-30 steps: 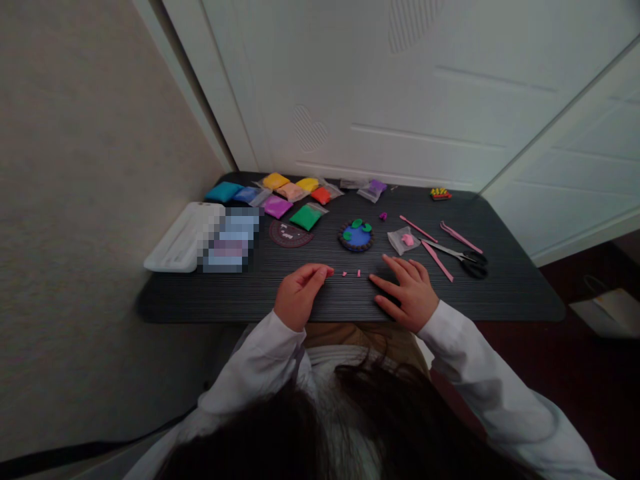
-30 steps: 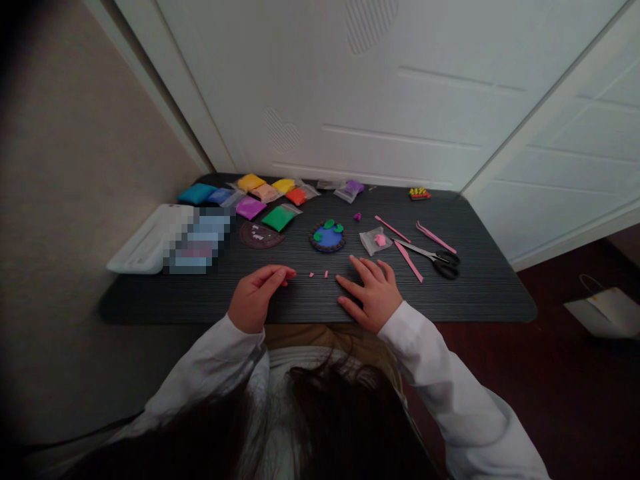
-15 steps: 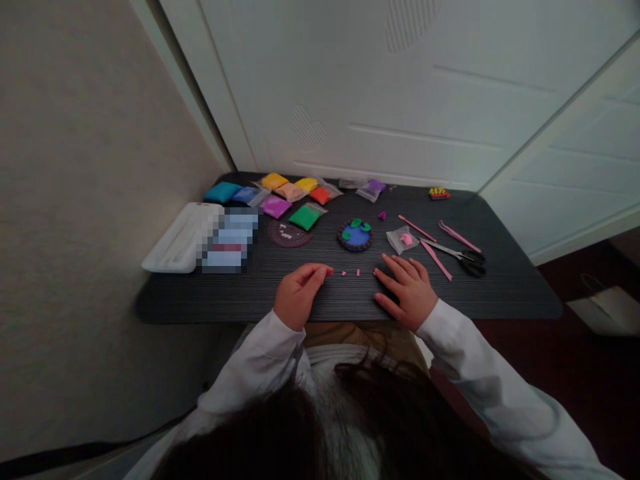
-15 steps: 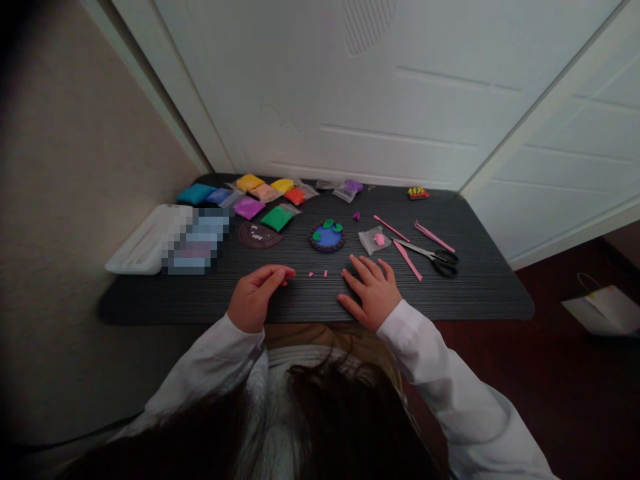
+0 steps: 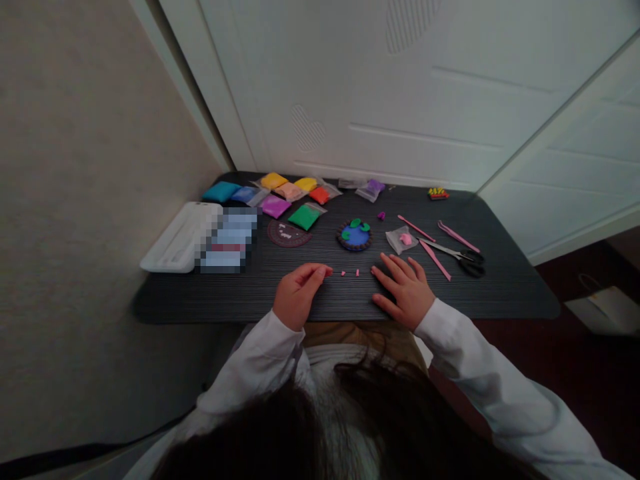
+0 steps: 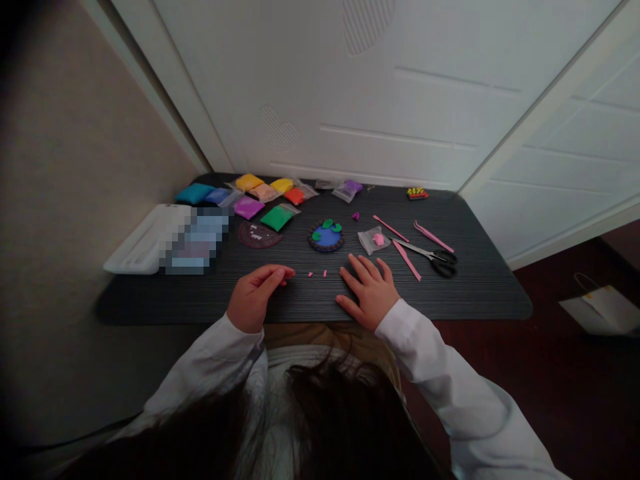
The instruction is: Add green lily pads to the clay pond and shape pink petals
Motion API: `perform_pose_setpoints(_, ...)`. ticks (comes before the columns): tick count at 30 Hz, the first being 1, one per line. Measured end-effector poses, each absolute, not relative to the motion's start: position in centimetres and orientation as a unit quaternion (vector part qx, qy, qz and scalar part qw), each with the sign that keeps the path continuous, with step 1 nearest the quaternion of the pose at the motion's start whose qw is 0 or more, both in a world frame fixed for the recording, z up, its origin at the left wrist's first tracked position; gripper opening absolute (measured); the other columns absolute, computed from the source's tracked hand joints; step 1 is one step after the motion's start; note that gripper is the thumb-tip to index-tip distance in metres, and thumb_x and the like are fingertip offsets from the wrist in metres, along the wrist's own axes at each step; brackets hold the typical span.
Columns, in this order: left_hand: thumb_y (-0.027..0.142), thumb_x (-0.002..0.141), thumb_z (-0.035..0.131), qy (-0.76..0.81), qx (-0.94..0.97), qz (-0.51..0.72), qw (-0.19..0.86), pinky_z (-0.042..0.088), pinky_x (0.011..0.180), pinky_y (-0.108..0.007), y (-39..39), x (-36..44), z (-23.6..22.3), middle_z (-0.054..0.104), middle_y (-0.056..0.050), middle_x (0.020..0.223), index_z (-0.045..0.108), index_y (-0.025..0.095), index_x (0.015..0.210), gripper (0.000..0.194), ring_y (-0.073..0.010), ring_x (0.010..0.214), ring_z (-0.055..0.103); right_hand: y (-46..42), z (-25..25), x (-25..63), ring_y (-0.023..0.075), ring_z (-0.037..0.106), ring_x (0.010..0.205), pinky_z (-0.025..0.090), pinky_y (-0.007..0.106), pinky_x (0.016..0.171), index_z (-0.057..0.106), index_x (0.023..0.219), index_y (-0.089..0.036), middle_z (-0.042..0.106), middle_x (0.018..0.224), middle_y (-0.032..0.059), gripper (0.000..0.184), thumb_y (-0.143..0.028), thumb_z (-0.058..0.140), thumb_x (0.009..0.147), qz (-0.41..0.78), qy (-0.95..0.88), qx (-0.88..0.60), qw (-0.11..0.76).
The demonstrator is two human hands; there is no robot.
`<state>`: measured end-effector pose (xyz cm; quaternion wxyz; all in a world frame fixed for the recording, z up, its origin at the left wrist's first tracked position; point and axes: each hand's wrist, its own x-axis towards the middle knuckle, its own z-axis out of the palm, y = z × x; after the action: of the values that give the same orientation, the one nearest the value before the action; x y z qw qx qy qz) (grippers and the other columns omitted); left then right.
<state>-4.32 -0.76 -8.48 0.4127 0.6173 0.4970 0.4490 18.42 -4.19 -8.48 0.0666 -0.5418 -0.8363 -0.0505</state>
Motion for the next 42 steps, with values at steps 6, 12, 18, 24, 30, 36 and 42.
perform_pose_setpoints(6, 0.032, 0.078, 0.048, 0.500, 0.620, 0.446, 0.408, 0.044, 0.074, -0.025, -0.77, -4.38, -8.43, 0.066, -0.001, 0.078, 0.064, 0.017, 0.079, 0.022, -0.0132, 0.074, 0.057, -4.10, -8.51, 18.38, 0.0274, 0.023, 0.124, 0.011, 0.050, 0.097, 0.039, 0.123, -0.033, 0.023, 0.139, 0.0070, 0.049, -0.053, 0.034, 0.079, -0.053, -0.849, -0.522, 0.062)
perform_pose_setpoints(12, 0.032, 0.078, 0.047, 0.495, 0.620, 0.450, 0.410, 0.044, 0.074, -0.026, -0.73, -4.36, -8.68, 0.066, -0.002, 0.078, 0.064, 0.017, 0.078, 0.022, -0.0139, 0.074, 0.057, -4.14, -8.45, 18.28, 0.0259, 0.023, 0.124, 0.011, 0.049, 0.098, 0.039, 0.124, -0.029, 0.026, 0.138, 0.0091, 0.051, -0.053, 0.031, 0.080, -0.054, -0.837, -0.541, 0.063)
perform_pose_setpoints(18, 0.032, 0.078, 0.047, 0.495, 0.619, 0.449, 0.412, 0.044, 0.074, -0.026, -0.74, -4.36, -8.67, 0.065, -0.001, 0.079, 0.064, 0.017, 0.079, 0.022, -0.0135, 0.074, 0.057, -4.17, -8.56, 18.25, 0.0254, 0.023, 0.124, 0.012, 0.048, 0.099, 0.040, 0.124, -0.024, 0.028, 0.137, 0.0102, 0.052, -0.052, 0.030, 0.081, -0.053, -0.823, -0.561, 0.068)
perform_pose_setpoints(24, 0.033, 0.078, 0.046, 0.498, 0.623, 0.445, 0.408, 0.044, 0.075, -0.028, -0.79, -4.40, -8.58, 0.066, -0.002, 0.080, 0.064, 0.017, 0.080, 0.024, -0.0142, 0.074, 0.057, -4.18, -8.64, 18.54, 0.0240, 0.026, 0.123, 0.014, 0.046, 0.099, 0.038, 0.125, -0.022, 0.030, 0.136, 0.0101, 0.051, -0.048, 0.033, 0.081, -0.054, -0.817, -0.566, 0.093)
perform_pose_setpoints(30, 0.032, 0.078, 0.047, 0.499, 0.626, 0.443, 0.404, 0.045, 0.074, -0.028, -0.80, -4.38, -8.48, 0.066, -0.003, 0.080, 0.064, 0.017, 0.080, 0.023, -0.0145, 0.074, 0.057, -4.22, -8.53, 18.66, 0.0257, 0.028, 0.121, 0.014, 0.047, 0.098, 0.045, 0.120, -0.025, 0.032, 0.135, 0.0084, 0.044, -0.044, 0.038, 0.081, -0.061, -0.817, -0.563, 0.109)
perform_pose_setpoints(36, 0.032, 0.078, 0.046, 0.497, 0.624, 0.447, 0.404, 0.044, 0.073, -0.027, -0.79, -4.36, -8.52, 0.066, -0.003, 0.080, 0.064, 0.017, 0.079, 0.024, -0.0146, 0.074, 0.058, -4.25, -8.40, 18.35, 0.0269, 0.026, 0.121, 0.010, 0.050, 0.097, 0.046, 0.119, -0.029, 0.028, 0.137, 0.0081, 0.044, -0.049, 0.036, 0.080, -0.060, -0.830, -0.549, 0.085)
perform_pose_setpoints(42, 0.032, 0.078, 0.047, 0.498, 0.622, 0.445, 0.409, 0.044, 0.073, -0.026, -0.80, -4.35, -8.53, 0.066, -0.002, 0.079, 0.064, 0.016, 0.079, 0.023, -0.0140, 0.074, 0.057, -4.30, -8.35, 18.25, 0.0270, 0.026, 0.122, 0.010, 0.050, 0.098, 0.043, 0.121, -0.026, 0.029, 0.136, 0.0100, 0.049, -0.050, 0.034, 0.080, -0.061, -0.820, -0.564, 0.080)
